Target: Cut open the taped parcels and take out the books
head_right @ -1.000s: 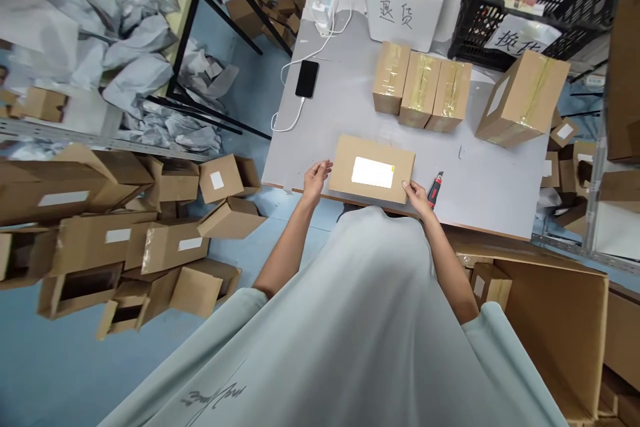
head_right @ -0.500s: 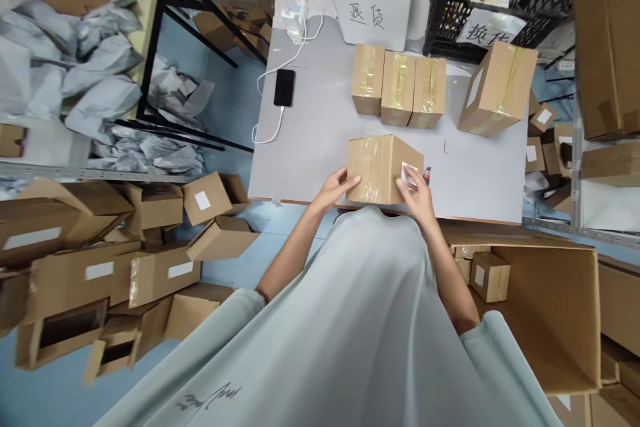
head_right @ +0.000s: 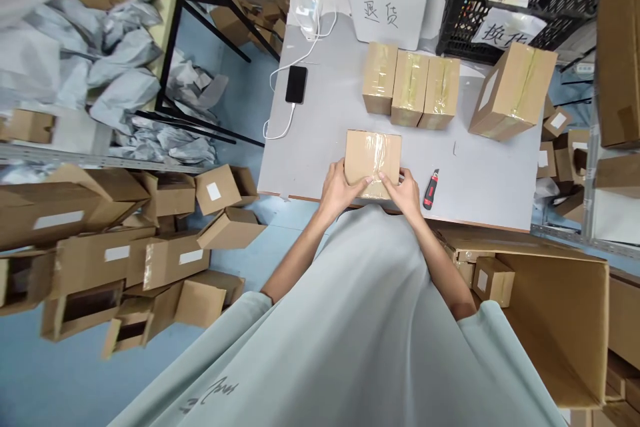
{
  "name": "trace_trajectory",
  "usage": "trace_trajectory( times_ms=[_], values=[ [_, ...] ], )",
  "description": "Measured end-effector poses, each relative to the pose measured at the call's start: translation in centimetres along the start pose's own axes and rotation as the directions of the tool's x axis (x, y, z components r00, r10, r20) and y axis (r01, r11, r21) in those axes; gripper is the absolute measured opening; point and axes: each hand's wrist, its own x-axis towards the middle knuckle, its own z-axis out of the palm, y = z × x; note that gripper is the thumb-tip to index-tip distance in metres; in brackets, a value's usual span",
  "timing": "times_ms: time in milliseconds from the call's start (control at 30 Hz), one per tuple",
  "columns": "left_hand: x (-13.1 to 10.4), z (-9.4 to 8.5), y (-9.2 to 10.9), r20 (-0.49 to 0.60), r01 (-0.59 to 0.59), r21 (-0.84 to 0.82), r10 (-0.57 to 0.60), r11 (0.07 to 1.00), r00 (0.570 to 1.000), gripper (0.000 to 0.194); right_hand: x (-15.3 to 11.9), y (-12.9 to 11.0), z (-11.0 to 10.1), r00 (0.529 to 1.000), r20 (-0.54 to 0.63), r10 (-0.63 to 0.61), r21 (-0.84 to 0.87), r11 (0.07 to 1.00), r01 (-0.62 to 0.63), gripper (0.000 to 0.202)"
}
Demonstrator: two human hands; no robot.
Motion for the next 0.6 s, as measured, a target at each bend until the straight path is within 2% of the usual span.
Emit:
trace_trajectory(
  times_ms=[67,167,233,267,333,400,500,600],
  values=[
    [0.0,0.2,-0.2,-0.001,-0.004,-0.017,0.004,1.000,1.000,0.084,0.2,0.0,0.6,0.997,-0.054,0.050,-0.075,0.996,-0.054,0.089],
    [0.0,0.5,-0.9,-0.019,-0.026,-0.095,0.024,0.995,1.000,0.090,0.9,0.7,0.9,0.997,-0.062,0.040,-0.126,0.991,-0.047,0.084],
    [0.2,0.8,-1.7,-0.018,-0.037,-0.219,0.033,0.975,0.999,0.086,1.4,1.7,0.6,0.998,-0.055,0.024,-0.099,0.995,-0.029,0.082],
    [0.6,0.9,-2.4,-0.003,-0.024,-0.306,0.024,0.952,1.000,0.079,1.7,2.2,0.3,0.998,-0.055,0.020,-0.070,0.997,-0.024,0.081],
    [1.7,1.2,-4.1,0.051,0.050,-0.473,-0.030,0.879,0.998,0.060,2.1,3.4,-0.7,0.999,-0.047,0.024,0.011,1.000,-0.023,0.082],
    [3.4,1.7,-6.0,0.107,0.180,-0.560,-0.144,0.809,0.984,0.051,2.4,4.6,-2.2,0.999,-0.019,0.028,0.103,0.994,-0.026,0.084],
    [5.9,3.1,-8.3,0.159,0.350,-0.552,-0.317,0.757,0.935,0.045,2.6,6.2,-4.8,1.000,-0.015,0.000,0.160,0.987,0.002,0.087],
    [7.4,5.3,-8.8,0.224,0.417,-0.536,-0.353,0.734,0.909,0.043,2.8,7.6,-7.1,0.989,-0.146,-0.035,0.100,0.994,0.050,0.097]
  ],
)
